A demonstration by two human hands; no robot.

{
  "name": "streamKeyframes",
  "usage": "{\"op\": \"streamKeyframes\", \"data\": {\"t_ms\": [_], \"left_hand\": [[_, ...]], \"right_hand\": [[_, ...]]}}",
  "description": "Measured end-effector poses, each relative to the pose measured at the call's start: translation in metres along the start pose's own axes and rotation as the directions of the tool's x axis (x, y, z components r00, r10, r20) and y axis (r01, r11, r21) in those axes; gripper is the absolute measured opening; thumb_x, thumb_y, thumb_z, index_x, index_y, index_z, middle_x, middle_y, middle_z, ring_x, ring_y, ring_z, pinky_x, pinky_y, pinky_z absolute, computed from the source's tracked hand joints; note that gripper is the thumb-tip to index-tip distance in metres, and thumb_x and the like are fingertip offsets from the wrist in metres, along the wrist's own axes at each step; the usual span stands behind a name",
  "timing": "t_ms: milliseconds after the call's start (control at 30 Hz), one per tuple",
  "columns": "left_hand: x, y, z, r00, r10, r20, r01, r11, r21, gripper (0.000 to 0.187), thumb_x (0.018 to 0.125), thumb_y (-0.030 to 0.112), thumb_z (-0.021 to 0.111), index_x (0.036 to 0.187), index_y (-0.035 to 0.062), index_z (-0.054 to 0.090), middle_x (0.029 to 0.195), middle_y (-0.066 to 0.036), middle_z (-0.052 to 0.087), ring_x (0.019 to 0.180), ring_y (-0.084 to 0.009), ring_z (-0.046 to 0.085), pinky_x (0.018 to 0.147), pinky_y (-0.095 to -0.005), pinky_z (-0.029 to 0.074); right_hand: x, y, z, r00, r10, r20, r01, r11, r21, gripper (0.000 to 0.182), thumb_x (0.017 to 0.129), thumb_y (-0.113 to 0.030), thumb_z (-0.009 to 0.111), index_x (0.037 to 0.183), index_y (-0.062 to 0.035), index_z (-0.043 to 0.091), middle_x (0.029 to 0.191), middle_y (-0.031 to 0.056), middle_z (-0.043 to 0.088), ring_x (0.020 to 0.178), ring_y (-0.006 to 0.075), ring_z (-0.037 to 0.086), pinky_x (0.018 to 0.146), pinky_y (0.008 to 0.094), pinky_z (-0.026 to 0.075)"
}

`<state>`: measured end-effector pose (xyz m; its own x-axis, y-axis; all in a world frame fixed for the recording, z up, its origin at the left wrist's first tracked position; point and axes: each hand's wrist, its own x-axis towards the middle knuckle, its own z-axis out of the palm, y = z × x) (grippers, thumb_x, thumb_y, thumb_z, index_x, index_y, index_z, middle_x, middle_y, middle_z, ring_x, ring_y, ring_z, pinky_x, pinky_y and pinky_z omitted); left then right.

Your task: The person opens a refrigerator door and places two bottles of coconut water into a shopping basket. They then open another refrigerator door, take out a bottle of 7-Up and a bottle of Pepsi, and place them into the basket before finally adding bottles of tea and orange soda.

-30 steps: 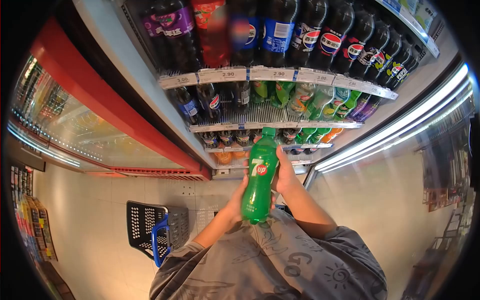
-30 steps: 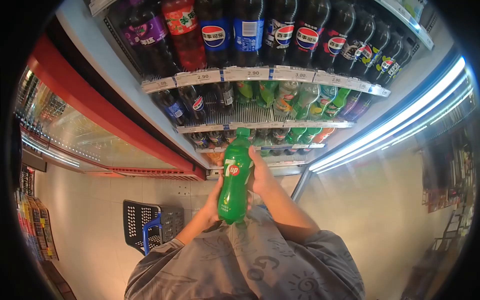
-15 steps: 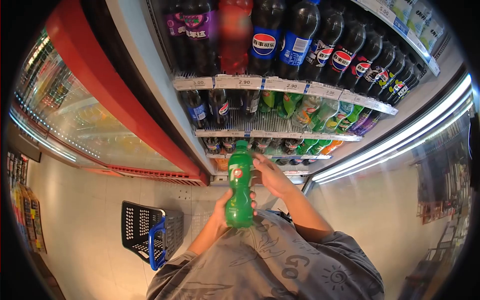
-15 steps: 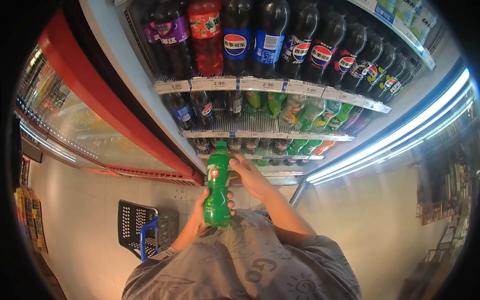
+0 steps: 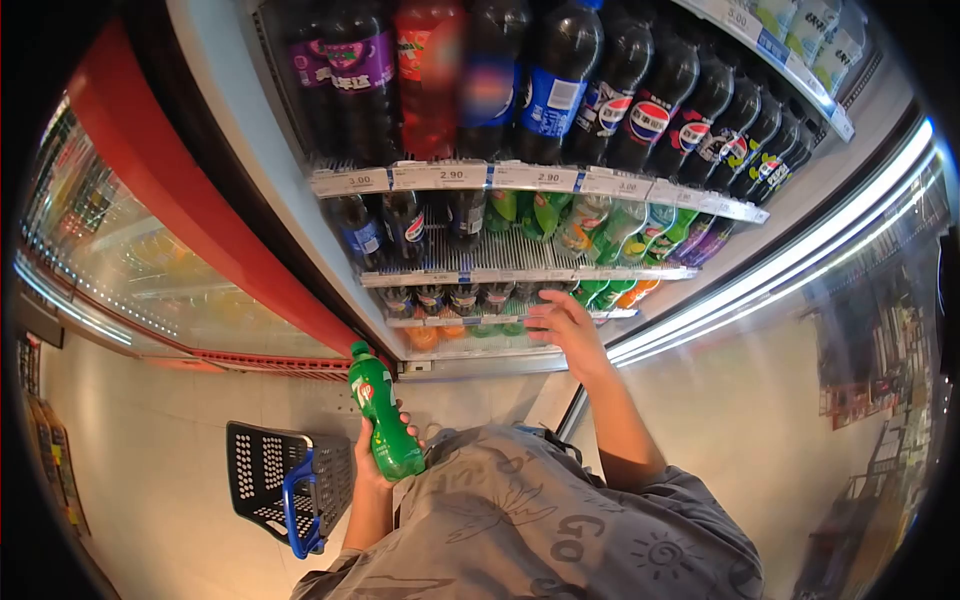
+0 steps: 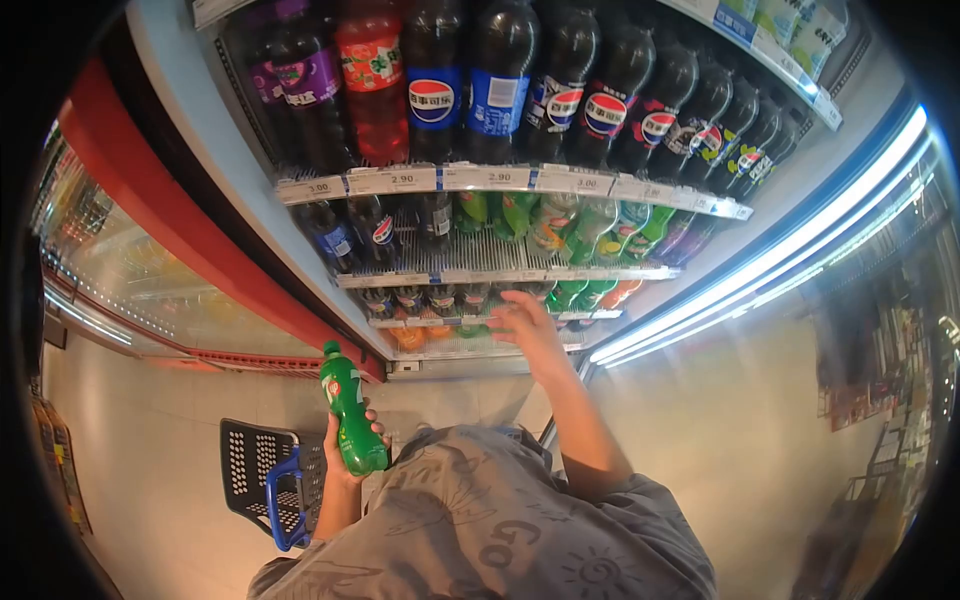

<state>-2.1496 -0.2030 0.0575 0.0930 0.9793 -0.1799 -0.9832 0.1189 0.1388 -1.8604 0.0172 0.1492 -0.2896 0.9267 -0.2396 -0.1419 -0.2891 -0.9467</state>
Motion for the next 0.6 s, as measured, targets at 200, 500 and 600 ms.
{"op": "streamKeyframes", "data": {"t_ms": [200,500,600], "left_hand": [[0.015,-0.017,0.016,0.988,0.01,0.156,-0.022,0.997,0.078,0.07,0.092,0.052,0.058,0.14,0.0046,0.038,0.113,-0.014,0.057,0.1,-0.0296,0.06,0.087,-0.0513,0.05],[-0.006,-0.025,0.02,0.958,0.054,0.283,-0.059,0.998,0.008,0.079,0.089,0.053,0.061,0.143,0.0018,0.032,0.11,-0.018,0.057,0.095,-0.0321,0.061,0.083,-0.0508,0.051],[-0.027,-0.017,0.009,0.966,0.115,0.233,-0.114,0.993,-0.015,0.08,0.089,0.053,0.061,0.142,0.0009,0.032,0.108,-0.017,0.056,0.094,-0.0322,0.061,0.082,-0.0521,0.051]], "right_hand": [[0.07,-0.021,0.044,0.943,-0.313,0.118,0.332,0.837,-0.434,0.053,0.09,-0.019,0.067,0.134,-0.0002,0.044,0.12,0.0175,0.058,0.11,0.026,0.061,0.089,0.0355,0.052],[0.16,-0.044,0.119,0.564,-0.825,-0.022,0.435,0.319,-0.842,0.081,0.07,-0.032,0.084,0.132,0.0043,0.048,0.137,0.033,0.043,0.128,0.0488,0.039,0.11,0.0501,0.032],[0.172,-0.051,0.124,0.485,-0.87,0.083,0.394,0.133,-0.91,0.063,0.066,-0.038,0.086,0.112,-0.0003,0.066,0.123,0.0299,0.056,0.121,0.0506,0.045,0.108,0.0517,0.035]]}}
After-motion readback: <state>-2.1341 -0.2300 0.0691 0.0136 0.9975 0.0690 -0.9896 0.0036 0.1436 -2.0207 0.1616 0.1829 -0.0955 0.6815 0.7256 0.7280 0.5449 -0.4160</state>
